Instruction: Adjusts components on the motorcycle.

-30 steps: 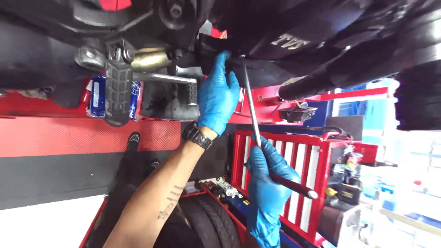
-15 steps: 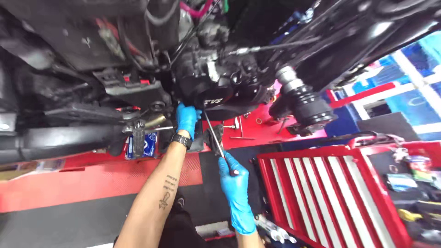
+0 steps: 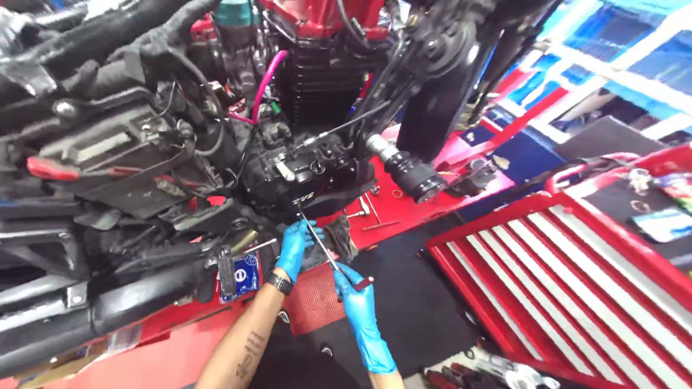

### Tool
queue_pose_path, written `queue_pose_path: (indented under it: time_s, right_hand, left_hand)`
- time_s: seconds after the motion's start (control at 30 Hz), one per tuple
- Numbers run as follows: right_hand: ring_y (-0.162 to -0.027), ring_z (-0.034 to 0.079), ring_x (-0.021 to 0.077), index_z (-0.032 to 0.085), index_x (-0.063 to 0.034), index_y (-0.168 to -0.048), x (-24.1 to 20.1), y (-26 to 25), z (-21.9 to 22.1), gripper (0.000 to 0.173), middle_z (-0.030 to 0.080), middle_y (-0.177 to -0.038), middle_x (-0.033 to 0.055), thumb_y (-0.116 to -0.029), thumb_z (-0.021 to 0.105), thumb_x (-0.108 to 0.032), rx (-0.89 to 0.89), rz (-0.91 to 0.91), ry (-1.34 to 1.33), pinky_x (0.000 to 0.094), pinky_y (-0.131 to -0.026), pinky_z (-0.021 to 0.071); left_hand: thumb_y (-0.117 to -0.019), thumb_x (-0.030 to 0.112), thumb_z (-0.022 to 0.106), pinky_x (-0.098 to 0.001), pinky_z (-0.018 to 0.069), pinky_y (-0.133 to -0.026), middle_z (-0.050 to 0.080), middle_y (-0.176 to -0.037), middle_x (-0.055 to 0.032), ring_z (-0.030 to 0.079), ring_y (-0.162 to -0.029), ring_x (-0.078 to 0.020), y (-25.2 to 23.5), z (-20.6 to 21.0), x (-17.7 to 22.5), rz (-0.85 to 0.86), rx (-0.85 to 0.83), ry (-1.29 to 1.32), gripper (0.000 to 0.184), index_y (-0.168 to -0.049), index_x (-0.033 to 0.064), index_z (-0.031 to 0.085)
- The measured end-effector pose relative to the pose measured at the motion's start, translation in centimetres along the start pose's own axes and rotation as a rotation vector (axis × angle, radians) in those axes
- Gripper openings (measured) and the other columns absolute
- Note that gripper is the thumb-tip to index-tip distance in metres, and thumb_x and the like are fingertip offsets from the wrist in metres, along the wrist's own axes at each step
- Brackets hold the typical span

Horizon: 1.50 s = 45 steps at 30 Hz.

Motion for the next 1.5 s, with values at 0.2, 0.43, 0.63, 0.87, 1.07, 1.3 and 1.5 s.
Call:
queue_pose_path:
  time_s: [0.2,0.43,0.63,0.87,1.07,1.3,1.5]
  right_hand:
    - [-0.054,0.054,0.0003,0.074,0.0004,-0.115,0.5,1.0,0.6,0.022,0.066,-0.07,-0.0037,-0.0965,0.062,-0.005,0.029,-0.062,0.013,0.017,-0.052,0.048]
    - [-0.055,0.055,0.0,0.073,0.0006,-0.118,2.2,4.9,-0.5,0.025,0.067,-0.072,-0.0037,-0.0964,0.061,-0.006,0.077,-0.034,-0.026,0.016,-0.052,0.0478]
    - [-0.051,0.05,0.0007,0.076,-0.0031,-0.115,4.0,9.2,-3.4,0.025,0.065,-0.067,-0.0046,-0.0949,0.063,-0.009,0.095,0.039,-0.081,0.0168,-0.048,0.0439]
    - [-0.047,0.046,0.0025,0.075,-0.0045,-0.117,9.3,12.6,-5.4,0.027,0.057,-0.06,-0.0059,-0.0954,0.06,-0.013,0.181,0.265,-0.264,0.0194,-0.046,0.0418]
    - [-0.05,0.05,0.0027,0.075,-0.0046,-0.114,13.4,10.7,-4.6,0.024,0.062,-0.066,-0.0055,-0.0968,0.059,-0.011,0.181,0.246,-0.371,0.0197,-0.047,0.0445]
    - [-0.062,0.057,-0.0049,0.075,-0.0067,-0.114,15.2,8.4,-2.0,0.022,0.071,-0.083,-0.0094,-0.0971,0.061,-0.011,0.095,0.102,-0.594,0.0127,-0.056,0.0498]
    - [-0.066,0.059,-0.0064,0.075,-0.0074,-0.116,15.6,9.0,-0.9,0.023,0.072,-0.088,-0.0086,-0.0981,0.061,-0.01,0.125,0.016,-0.659,0.0104,-0.059,0.0504]
  left_hand:
    - [-0.1127,0.015,0.033,-0.0327,0.0612,-0.07,0.076,-0.094,-0.015,0.074,-0.079,-0.0202,0.2,-0.4,0.5,-0.057,-0.13,-0.038,0.038,-0.119,-0.0076,0.063]
    - [-0.1125,0.014,0.033,-0.0334,0.0626,-0.071,0.075,-0.094,-0.0152,0.074,-0.077,-0.02,2.7,-0.9,-0.4,-0.122,-0.274,-0.119,0.036,-0.117,-0.0081,0.062]
    - [-0.112,0.014,0.037,-0.0322,0.0629,-0.071,0.075,-0.094,-0.0148,0.075,-0.076,-0.0186,5.5,-1.6,-1.7,-0.196,-0.4,-0.172,0.033,-0.117,-0.007,0.062]
    - [-0.1045,0.031,0.057,-0.0395,0.0599,-0.092,0.076,-0.11,-0.004,0.073,-0.1,-0.0146,9.2,-6.8,1.1,0.429,-0.486,-1.29,0.031,-0.122,0.0105,0.073]
    - [-0.1011,0.022,0.061,-0.0335,0.0582,-0.096,0.075,-0.112,-0.0064,0.071,-0.106,-0.0122,7.7,-11.9,5.8,0.71,-0.345,-1.42,0.026,-0.117,0.0053,0.074]
    - [-0.0999,0.017,0.061,-0.0333,0.059,-0.096,0.076,-0.109,-0.0094,0.072,-0.103,-0.0129,6.1,-13.4,1.9,0.615,-0.32,-1.577,0.025,-0.113,-0.0012,0.073]
    - [-0.1002,0.013,0.06,-0.031,0.062,-0.09,0.077,-0.101,-0.009,0.074,-0.095,-0.013,6.0,-13.4,1.7,0.588,-0.314,-1.513,0.022,-0.104,-0.0042,0.073]
Point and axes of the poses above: each hand's wrist, its own y-axis away from the middle knuckle, its own z-axis out of the palm, x = y × z, the point moved 4 cm from there along -y, towards the middle knuckle
